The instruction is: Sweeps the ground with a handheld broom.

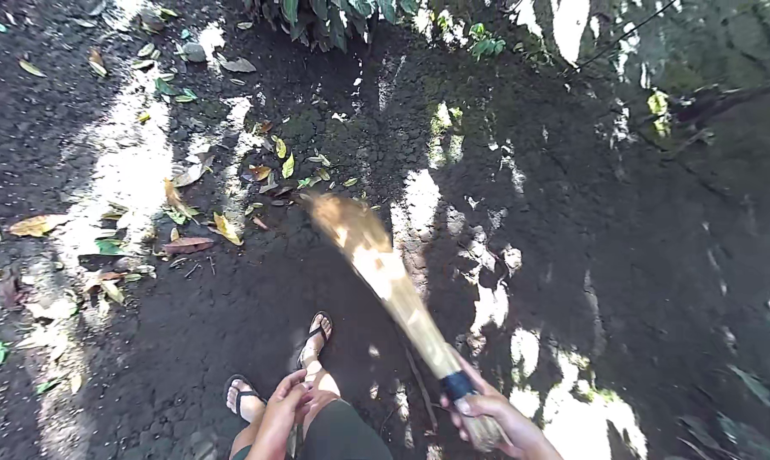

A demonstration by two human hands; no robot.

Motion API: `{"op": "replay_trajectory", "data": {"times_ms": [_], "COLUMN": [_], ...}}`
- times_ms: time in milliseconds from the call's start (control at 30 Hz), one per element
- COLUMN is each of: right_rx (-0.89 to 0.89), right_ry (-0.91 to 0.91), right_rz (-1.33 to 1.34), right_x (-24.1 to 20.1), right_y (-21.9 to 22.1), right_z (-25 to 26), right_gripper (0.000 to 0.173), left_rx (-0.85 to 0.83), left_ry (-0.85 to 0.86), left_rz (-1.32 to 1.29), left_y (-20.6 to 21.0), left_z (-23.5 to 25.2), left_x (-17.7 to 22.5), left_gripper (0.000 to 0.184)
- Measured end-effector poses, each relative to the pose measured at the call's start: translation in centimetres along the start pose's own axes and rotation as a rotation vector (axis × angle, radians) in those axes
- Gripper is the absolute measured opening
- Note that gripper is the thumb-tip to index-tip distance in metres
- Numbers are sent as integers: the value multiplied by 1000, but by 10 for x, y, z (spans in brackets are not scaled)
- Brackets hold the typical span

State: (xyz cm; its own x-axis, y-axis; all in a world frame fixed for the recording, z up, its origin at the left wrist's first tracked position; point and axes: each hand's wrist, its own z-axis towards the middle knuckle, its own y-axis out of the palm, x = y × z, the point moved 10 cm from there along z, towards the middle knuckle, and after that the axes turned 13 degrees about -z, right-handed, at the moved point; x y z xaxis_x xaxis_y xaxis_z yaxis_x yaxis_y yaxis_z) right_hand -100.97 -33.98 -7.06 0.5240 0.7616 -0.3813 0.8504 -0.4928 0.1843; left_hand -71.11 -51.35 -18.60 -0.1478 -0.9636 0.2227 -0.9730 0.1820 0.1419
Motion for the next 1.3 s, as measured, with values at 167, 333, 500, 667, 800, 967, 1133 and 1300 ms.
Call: {"op": "replay_trajectory", "data": {"times_ms": [167,333,500,667,800,967,1133,1300], "right_rx": [403,104,-407,-408,13,474,113,-458], "right_ry": [21,151,178,64,-24,-48,50,222], "right_rz": [-12,-43,-162,-166,-102,-68,-170,-427], "right_x": [-23,-28,-21,-36,-52,-120,-116,-79], "right_y": [-93,45,146,93,18,-37,153,373], "right_z": [36,190,193,79,13,104,283,291], "right_gripper": [93,31,85,109,115,73,40,100], "left_rx": [-21,1,47,-8,-65,-135,-23,115], "left_ry": [-32,-37,-10,-8,-49,-111,-81,-38], "left_rz": [-48,-63,-41,-52,-68,-83,-296,-571], "left_y": [-2,-18,-30,-27,-22,-31,-82,-116], "left_z": [1,-13,-10,3,13,14,24,33], "left_x": [-16,-17,-3,15,21,38,81,140], "left_gripper": [30,30,32,32,32,32,35,55]}}
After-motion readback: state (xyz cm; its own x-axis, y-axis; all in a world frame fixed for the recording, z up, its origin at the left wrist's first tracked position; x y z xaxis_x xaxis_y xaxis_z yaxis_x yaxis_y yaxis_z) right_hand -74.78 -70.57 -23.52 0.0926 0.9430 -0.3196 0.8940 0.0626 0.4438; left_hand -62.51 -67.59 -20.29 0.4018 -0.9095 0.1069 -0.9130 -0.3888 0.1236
